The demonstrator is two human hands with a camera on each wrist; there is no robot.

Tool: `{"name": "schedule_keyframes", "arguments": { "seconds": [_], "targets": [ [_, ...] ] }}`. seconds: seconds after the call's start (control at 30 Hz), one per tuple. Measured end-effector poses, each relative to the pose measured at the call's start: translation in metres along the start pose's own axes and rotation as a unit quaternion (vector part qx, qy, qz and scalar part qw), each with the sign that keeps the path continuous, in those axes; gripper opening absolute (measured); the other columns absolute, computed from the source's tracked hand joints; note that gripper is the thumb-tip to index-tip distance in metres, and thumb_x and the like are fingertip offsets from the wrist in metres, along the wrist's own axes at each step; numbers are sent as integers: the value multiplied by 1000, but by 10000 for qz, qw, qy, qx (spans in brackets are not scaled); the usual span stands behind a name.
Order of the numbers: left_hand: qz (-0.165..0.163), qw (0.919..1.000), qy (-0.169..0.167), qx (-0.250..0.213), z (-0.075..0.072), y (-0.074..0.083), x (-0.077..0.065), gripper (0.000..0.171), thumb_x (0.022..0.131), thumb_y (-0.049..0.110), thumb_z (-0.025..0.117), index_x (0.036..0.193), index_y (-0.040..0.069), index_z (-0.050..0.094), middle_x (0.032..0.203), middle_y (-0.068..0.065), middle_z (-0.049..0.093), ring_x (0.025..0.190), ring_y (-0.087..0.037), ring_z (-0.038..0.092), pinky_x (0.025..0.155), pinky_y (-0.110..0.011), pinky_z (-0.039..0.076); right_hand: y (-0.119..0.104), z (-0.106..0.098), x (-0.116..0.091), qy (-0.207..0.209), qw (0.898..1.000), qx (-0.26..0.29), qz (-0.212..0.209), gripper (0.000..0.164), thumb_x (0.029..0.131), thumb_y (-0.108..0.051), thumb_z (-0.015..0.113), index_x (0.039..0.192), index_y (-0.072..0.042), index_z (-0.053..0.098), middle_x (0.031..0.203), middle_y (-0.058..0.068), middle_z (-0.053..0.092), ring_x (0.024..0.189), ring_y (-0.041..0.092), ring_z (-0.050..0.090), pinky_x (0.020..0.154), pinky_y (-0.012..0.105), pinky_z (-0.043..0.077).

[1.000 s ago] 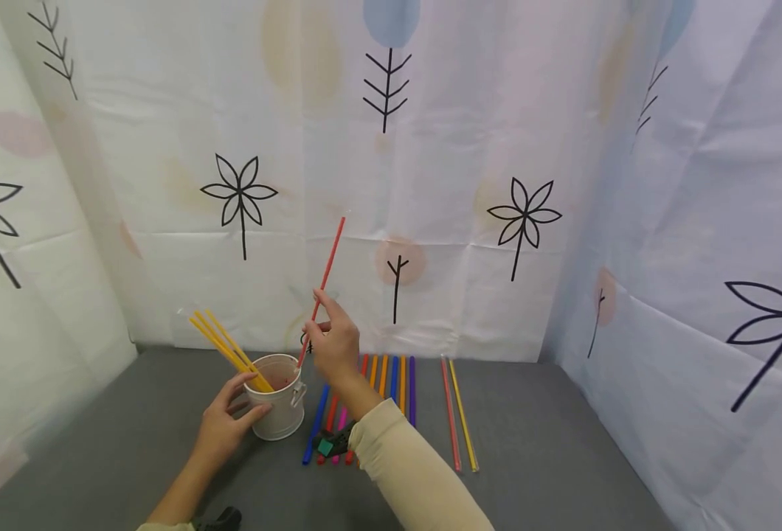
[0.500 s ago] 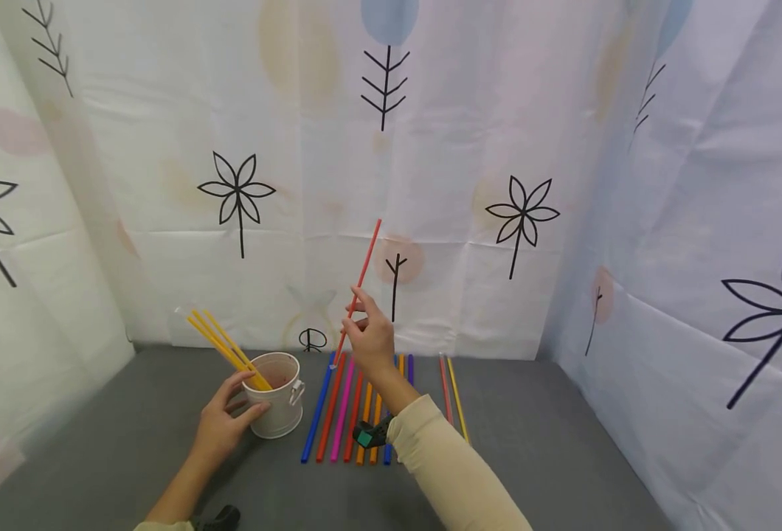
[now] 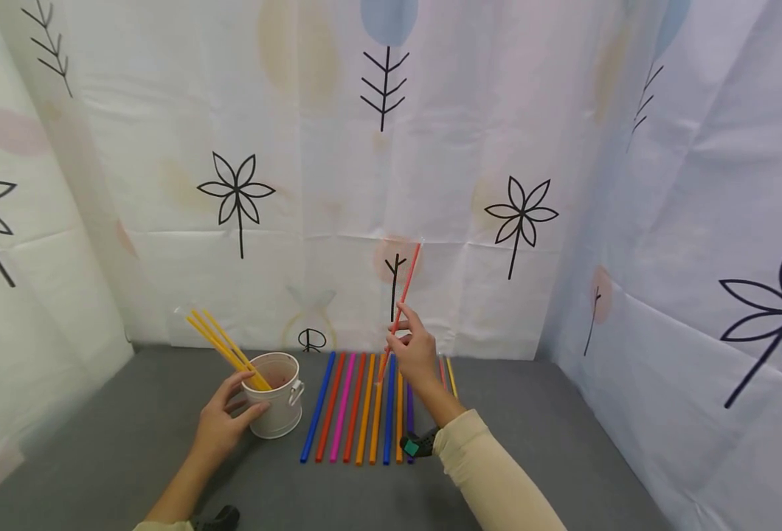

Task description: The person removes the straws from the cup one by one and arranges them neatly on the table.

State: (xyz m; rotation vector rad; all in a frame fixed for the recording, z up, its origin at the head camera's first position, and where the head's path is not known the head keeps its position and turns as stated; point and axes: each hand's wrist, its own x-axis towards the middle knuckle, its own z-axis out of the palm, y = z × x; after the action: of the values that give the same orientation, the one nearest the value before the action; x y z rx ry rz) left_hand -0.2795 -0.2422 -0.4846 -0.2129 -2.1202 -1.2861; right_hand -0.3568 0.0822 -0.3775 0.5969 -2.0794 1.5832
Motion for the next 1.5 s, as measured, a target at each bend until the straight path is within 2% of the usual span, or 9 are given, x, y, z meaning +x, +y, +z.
{"name": "schedule_keyframes", "arguments": {
  "seconds": [0.13,0.2,0.37,0.47,0.6,0.77,1.03,1.3,1.5],
  "targets": [
    [7,10000,2,-4,0,0,0,60,77,15,84,130,13,55,141,-16,49,119,-38,53,90,-57,49,16,-17,-8,-14,9995,-196,241,64,88,7,65,144,-18,46,104,15,64,74,39,65,58,25,53],
    [0,10000,-14,3,-1,0,0,60,77,16,84,130,13,55,141,-16,49,119,-38,53,90,-57,49,24,-26,-13,-42,9990,-315,315,65,88,8,64,145,-17,45,106,16,63,74,39,66,60,26,55],
    [-70,10000,-54,13,-1,2,-1,61,78,17,83,131,13,54,142,-16,48,120,-38,52,91,-57,48,37,-49,-26,-273,9965,-551,561,68,89,8,64,148,-17,40,113,17,60,70,28,68,63,33,58],
    [-121,9999,-55,-7,-1,2,-1,61,78,17,83,131,13,54,142,-17,47,120,-38,52,92,-58,48,43,-62,-31,-410,9930,-793,775,69,89,7,65,148,-17,40,116,19,58,70,27,68,61,35,58],
    [-177,9998,-62,-20,-1,2,0,61,78,18,83,132,13,54,143,-16,47,121,-38,51,93,-58,47,52,-78,-34,-690,9877,-960,1027,68,87,7,66,147,-13,41,116,25,57,67,27,67,59,44,57],
    [-175,9998,-71,33,-1,2,0,61,79,19,83,132,14,54,143,-16,47,121,-38,51,93,-58,47,62,-99,-37,-1202,9811,-940,1187,64,87,9,65,145,-4,41,110,27,57,67,30,66,56,42,55],
    [-129,9999,-24,35,0,1,1,61,78,18,83,131,14,54,142,-16,48,120,-37,52,92,-58,47,73,-127,-40,-2147,9566,-964,1716,62,85,8,64,143,3,41,99,23,60,63,24,60,56,45,53],
    [-72,10000,-48,47,0,0,1,61,79,18,83,132,13,54,142,-16,48,120,-38,52,92,-59,47,83,-144,-45,-2806,9380,-836,1857,63,82,12,62,139,15,36,90,22,62,60,22,59,53,38,51],
    [-66,10000,-44,53,0,0,1,61,79,19,83,132,13,54,142,-16,48,120,-38,52,91,-59,48,89,-149,-49,-3196,9213,-1079,1934,62,83,9,65,137,16,37,87,13,63,60,20,58,52,35,51]
  ]
}}
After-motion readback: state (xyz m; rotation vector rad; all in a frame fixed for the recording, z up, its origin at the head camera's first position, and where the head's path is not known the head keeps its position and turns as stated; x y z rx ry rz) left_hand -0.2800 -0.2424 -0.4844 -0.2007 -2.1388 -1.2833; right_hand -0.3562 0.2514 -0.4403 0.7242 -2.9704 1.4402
